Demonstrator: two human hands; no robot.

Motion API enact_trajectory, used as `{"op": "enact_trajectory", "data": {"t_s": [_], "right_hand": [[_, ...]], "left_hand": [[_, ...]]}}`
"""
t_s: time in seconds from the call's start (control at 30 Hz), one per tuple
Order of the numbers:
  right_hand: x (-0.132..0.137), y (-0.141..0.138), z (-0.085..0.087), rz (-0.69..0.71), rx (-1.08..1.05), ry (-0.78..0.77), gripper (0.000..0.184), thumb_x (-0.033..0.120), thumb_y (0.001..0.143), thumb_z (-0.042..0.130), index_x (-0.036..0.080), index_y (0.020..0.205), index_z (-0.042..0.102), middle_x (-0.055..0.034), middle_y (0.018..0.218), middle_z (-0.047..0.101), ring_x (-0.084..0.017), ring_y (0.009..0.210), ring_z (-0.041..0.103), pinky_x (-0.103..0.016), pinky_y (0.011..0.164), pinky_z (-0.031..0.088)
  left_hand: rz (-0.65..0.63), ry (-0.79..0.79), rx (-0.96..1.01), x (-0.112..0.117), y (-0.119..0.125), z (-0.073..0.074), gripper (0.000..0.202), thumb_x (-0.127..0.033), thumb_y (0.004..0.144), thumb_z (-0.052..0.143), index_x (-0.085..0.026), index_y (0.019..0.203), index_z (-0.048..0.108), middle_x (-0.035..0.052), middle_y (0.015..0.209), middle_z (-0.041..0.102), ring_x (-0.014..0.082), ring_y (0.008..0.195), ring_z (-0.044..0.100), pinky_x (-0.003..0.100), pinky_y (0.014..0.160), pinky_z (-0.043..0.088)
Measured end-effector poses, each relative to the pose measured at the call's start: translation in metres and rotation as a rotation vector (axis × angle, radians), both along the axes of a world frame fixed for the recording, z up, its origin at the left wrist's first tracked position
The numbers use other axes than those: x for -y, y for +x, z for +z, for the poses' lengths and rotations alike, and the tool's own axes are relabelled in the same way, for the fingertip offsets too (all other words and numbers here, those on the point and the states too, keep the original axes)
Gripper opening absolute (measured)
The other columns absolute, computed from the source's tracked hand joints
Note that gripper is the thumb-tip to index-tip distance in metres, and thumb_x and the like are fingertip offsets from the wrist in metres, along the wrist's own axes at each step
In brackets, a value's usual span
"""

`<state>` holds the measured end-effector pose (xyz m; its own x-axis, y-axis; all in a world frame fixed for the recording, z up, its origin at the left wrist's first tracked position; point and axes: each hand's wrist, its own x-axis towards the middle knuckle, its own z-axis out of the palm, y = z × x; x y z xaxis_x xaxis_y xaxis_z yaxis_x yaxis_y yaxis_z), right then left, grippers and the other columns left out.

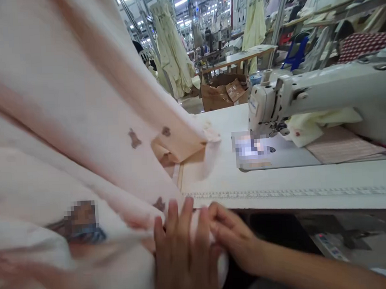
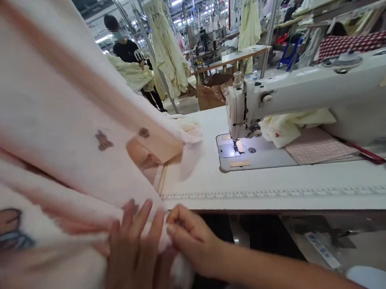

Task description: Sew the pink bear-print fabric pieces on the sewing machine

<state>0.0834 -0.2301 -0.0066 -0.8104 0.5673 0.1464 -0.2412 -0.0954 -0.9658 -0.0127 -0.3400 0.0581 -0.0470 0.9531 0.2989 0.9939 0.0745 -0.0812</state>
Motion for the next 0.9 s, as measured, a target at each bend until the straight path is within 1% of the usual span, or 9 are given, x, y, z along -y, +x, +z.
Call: {"op": "enact_trajectory", "data": {"t_s": [0.1, 0.2, 0.27, 0.37, 0.43, 0.57, 0.73, 0.8, 0.9], "right_hand": [[-0.015, 0.002, 0.014, -0.28, -0.253, 0.074, 0.032, 0.055, 0.089, 0.041, 0.023, 0.095, 0.043, 0.0023, 0.073, 0.045, -0.012, 0.062, 0.043, -0.022, 0.058, 0.041], [-0.01, 0.011, -0.019, -0.272, -0.154, 0.436, 0.062, 0.059, 0.079, 0.055, 0.023, 0.126, 0.034, -0.0093, 0.111, 0.049, -0.022, 0.097, 0.051, -0.034, 0.08, 0.046], [0.003, 0.023, -0.052, -0.208, 0.014, 0.558, 0.063, 0.044, 0.083, 0.057, 0.023, 0.134, 0.026, -0.0143, 0.13, 0.039, -0.028, 0.12, 0.04, -0.043, 0.098, 0.037], [0.024, 0.036, -0.096, -0.175, 0.146, 0.415, 0.037, 0.029, 0.086, 0.052, 0.022, 0.12, 0.041, -0.0115, 0.119, 0.049, -0.025, 0.112, 0.047, -0.043, 0.096, 0.039], [0.036, 0.031, -0.117, -0.108, 0.228, 0.278, 0.031, 0.033, 0.08, 0.061, 0.02, 0.106, 0.05, -0.0082, 0.102, 0.056, -0.023, 0.095, 0.055, -0.041, 0.085, 0.046], [0.047, -0.013, -0.156, -0.041, 0.269, 0.213, 0.071, 0.038, 0.054, 0.082, 0.016, 0.114, 0.051, -0.0099, 0.111, 0.056, -0.027, 0.102, 0.053, -0.042, 0.088, 0.046], [0.034, -0.044, -0.193, -0.17, 0.313, 0.176, 0.025, 0.035, 0.088, 0.056, 0.014, 0.101, 0.057, -0.0057, 0.101, 0.059, -0.018, 0.091, 0.057, -0.038, 0.081, 0.048], [0.034, -0.042, -0.195, -0.233, 0.329, 0.173, 0.022, 0.034, 0.09, 0.052, 0.014, 0.099, 0.057, -0.0055, 0.101, 0.057, -0.018, 0.091, 0.057, -0.038, 0.081, 0.048], [0.046, -0.043, -0.191, -0.294, 0.339, 0.183, 0.036, 0.036, 0.08, 0.065, 0.017, 0.108, 0.054, -0.0074, 0.111, 0.053, -0.021, 0.101, 0.052, -0.041, 0.089, 0.044]], "left_hand": [[-0.092, 0.263, -0.14, -0.044, -0.007, 0.018, 0.023, -0.027, 0.091, 0.038, -0.019, 0.091, 0.06, 0.0024, 0.065, 0.061, 0.0187, 0.062, 0.057, 0.035, 0.064, 0.044], [0.032, 0.262, -0.222, -0.071, -0.029, 0.042, 0.027, -0.029, 0.092, 0.037, -0.021, 0.075, 0.057, 0.0008, 0.062, 0.054, 0.0189, 0.056, 0.052, 0.031, 0.052, 0.034], [0.152, 0.043, -0.217, -0.076, -0.049, 0.048, 0.025, -0.03, 0.09, 0.041, -0.021, 0.074, 0.058, 0.0024, 0.071, 0.057, 0.0212, 0.061, 0.055, 0.031, 0.052, 0.033], [0.186, -0.332, -0.118, -0.066, -0.069, 0.026, 0.015, -0.025, 0.085, 0.05, -0.021, 0.074, 0.06, 0.004, 0.077, 0.061, 0.023, 0.07, 0.058, 0.032, 0.059, 0.037], [0.139, -0.417, -0.013, -0.055, -0.064, -0.001, 0.012, -0.021, 0.083, 0.052, -0.02, 0.074, 0.06, 0.0042, 0.076, 0.063, 0.0219, 0.073, 0.059, 0.032, 0.064, 0.039], [0.132, -0.359, 0.074, -0.047, -0.029, -0.036, 0.02, -0.023, 0.088, 0.041, -0.02, 0.075, 0.057, 0.0042, 0.076, 0.063, 0.0204, 0.074, 0.058, 0.031, 0.065, 0.037], [0.23, -0.327, 0.168, -0.045, -0.044, -0.017, 0.029, -0.032, 0.092, 0.033, -0.022, 0.07, 0.047, -0.0004, 0.07, 0.059, 0.0153, 0.068, 0.057, 0.027, 0.058, 0.034], [0.293, -0.33, 0.188, -0.043, -0.06, -0.01, 0.03, -0.031, 0.092, 0.034, -0.021, 0.065, 0.044, -0.0015, 0.065, 0.058, 0.0143, 0.065, 0.057, 0.025, 0.056, 0.033], [0.341, -0.343, 0.193, -0.044, -0.068, -0.012, 0.034, -0.032, 0.093, 0.032, -0.021, 0.064, 0.044, -0.0019, 0.063, 0.059, 0.0138, 0.063, 0.058, 0.024, 0.054, 0.033]]}}
